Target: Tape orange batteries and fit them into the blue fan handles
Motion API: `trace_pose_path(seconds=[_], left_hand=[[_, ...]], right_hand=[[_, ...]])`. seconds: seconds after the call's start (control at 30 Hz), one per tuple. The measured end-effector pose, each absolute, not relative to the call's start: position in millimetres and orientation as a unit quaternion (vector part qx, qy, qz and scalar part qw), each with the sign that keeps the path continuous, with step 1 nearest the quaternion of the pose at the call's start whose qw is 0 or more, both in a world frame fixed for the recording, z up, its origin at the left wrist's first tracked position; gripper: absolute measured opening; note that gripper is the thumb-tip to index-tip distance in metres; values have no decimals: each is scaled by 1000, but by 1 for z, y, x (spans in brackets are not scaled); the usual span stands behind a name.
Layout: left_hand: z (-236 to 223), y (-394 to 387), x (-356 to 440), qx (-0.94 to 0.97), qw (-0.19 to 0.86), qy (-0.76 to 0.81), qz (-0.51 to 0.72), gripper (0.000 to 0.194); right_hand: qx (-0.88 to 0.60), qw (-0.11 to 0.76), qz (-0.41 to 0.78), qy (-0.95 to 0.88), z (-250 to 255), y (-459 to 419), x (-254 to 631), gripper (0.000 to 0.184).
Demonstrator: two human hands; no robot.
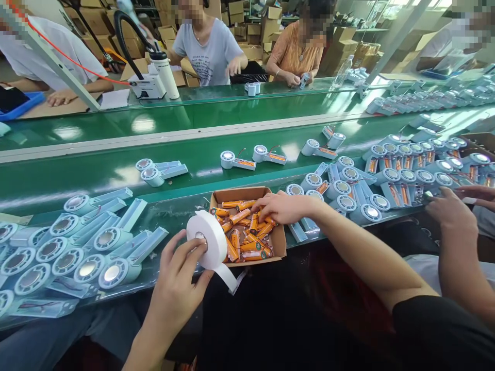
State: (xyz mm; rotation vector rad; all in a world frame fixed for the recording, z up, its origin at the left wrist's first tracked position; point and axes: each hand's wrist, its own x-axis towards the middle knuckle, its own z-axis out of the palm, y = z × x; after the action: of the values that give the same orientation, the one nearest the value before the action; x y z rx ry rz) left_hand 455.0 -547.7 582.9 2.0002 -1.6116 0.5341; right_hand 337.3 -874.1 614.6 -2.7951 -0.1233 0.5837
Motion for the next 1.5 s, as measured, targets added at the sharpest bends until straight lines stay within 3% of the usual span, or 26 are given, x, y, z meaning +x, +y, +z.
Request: trace_pose_path(seconds=[0.13,0.23,0.3,0.4,0.5,0.6,0.67,0.77,0.83,0.97,1.1,1.23,1.3,1.4,1.5], left_hand=[[590,-552,457,732,241,-603,208,33],[596,-554,454,726,224,-613,218,34],[600,-554,451,724,214,-617,223,34],[605,-555,446,714,201,-629,233,36],[612,-554,445,701,167,-647,249,39],[622,-553,446,686,110,-668,267,40],[630,-554,446,671,82,-682,279,40],[642,-560,444,643,62,-708,286,42],[647,-566,440,630,53,-721,285,42],[645,-578,428,632,35,-725,272,37],[639,-583,418,647,38,-721,247,40],[642,-590,414,657,52,-725,198,40],[640,-594,412,659,55,-716,222,34],[624,-597,399,688,114,-668,259,26],[597,-595,378,692,193,-669,189,26]], right_hand=[[-964,144,207,-80,616,-888,339,54],[-973,146,161,-72,622,-892,335,35],[-967,225,105,-64,630,-890,328,26],[-934,356,-37,5,639,-870,316,35],[-905,406,-119,50,640,-834,307,43],[-879,460,-118,39,634,-808,305,39],[-824,553,-109,57,630,-806,306,31],[-698,713,-40,59,626,-817,307,47],[-647,760,2,61,623,-825,306,49],[-598,787,-64,139,609,-821,299,45],[-539,808,-128,199,591,-810,292,60],[-545,796,-145,221,584,-801,291,54],[-524,792,-209,233,581,-790,295,54],[-464,777,-342,253,576,-774,300,53],[-473,730,-409,275,584,-792,301,41]])
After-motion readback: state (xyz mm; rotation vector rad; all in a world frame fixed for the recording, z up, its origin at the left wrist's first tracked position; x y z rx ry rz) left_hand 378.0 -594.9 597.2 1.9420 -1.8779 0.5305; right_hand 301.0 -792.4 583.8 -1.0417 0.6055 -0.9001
